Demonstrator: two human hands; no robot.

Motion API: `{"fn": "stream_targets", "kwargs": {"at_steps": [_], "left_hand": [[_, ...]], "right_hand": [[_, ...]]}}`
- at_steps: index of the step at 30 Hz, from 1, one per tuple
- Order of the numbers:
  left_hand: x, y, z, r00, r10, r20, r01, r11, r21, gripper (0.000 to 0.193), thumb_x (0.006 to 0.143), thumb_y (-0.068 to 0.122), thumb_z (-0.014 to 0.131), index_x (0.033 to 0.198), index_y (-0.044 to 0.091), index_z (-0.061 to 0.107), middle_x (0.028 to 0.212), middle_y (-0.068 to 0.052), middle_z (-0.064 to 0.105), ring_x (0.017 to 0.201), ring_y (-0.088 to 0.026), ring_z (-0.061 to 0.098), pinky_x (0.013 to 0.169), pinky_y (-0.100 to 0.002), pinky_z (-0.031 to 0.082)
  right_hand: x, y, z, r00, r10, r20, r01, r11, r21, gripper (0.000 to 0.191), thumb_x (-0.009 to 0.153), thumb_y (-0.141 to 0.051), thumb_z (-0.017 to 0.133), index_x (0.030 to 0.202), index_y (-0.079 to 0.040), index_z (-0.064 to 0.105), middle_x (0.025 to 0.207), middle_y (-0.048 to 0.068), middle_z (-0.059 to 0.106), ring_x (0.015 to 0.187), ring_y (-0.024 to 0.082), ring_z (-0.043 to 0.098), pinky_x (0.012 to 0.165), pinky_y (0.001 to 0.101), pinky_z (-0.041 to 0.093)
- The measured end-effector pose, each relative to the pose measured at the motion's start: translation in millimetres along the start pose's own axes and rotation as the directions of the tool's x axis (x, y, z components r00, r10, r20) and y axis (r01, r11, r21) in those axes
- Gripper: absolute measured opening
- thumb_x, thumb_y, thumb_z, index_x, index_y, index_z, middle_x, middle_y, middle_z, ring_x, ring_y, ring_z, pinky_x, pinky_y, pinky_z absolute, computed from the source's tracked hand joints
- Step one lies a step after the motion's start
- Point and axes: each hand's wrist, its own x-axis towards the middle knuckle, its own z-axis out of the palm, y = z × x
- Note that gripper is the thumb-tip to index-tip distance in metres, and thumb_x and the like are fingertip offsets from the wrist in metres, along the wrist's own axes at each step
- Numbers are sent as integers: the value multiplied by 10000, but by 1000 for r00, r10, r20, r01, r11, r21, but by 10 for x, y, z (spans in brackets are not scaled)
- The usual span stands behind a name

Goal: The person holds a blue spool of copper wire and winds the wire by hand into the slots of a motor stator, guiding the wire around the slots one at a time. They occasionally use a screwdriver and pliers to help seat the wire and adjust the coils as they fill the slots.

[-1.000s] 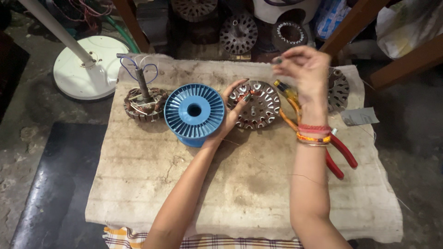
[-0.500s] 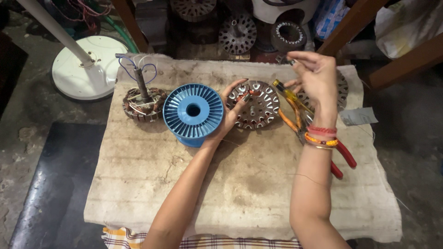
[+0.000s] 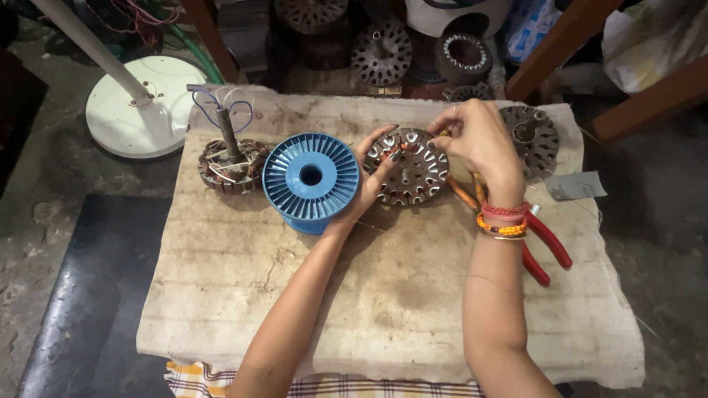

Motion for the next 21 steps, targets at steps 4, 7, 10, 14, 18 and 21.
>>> {"fn": "stream_targets", "kwargs": {"at_steps": [4,7,10,14,18,21], "left_hand": [[2,8,3,1000,3,-2,-3,1000,-8,483,963,42,710,1423,110,580,1287,-112,716,1202,-209,689,1060,-349,543],[-2,35,9,999,-49,-5,49,999,-14,484,953,51,711,1417,113,587,1252,-102,739,1168,-195,713,1038,-339,565],[1,67,2,998,-64,-4,64,998,-22,482,952,56,717,1413,112,589,1239,-102,743,1159,-188,714,1033,-333,567],[-12,96,-5,999,-52,-5,52,998,-20,475,962,43,707,1417,111,591,1225,-105,748,1150,-188,714,1027,-326,560],[-10,85,-9,997,-83,-6,83,996,26,496,941,29,712,1416,111,597,1200,-106,754,1121,-191,719,1011,-324,557],[3,53,7,1000,-19,-12,19,1000,10,505,933,13,708,1414,105,586,1296,-113,713,1209,-201,683,1065,-339,529]], "right_hand": [[20,0,-3,996,-82,-45,86,992,94,210,761,-3,839,958,-74,828,668,61,706,596,114,589,578,296,468],[50,34,18,998,-43,-48,48,994,100,202,777,-14,839,966,-81,824,650,65,691,579,108,573,555,290,450],[107,54,64,999,39,-19,-36,989,143,187,813,9,774,949,-108,827,678,18,724,560,92,544,515,301,389],[117,86,173,971,-164,-174,179,981,75,230,771,62,778,955,-75,800,675,53,678,565,112,517,540,304,411],[208,91,367,932,-165,-322,171,985,-10,193,808,60,763,936,-83,787,719,37,692,570,120,554,545,325,421],[294,92,507,841,-284,-460,295,954,-51,169,851,53,759,933,-95,760,798,22,709,688,100,610,633,304,473]]}}
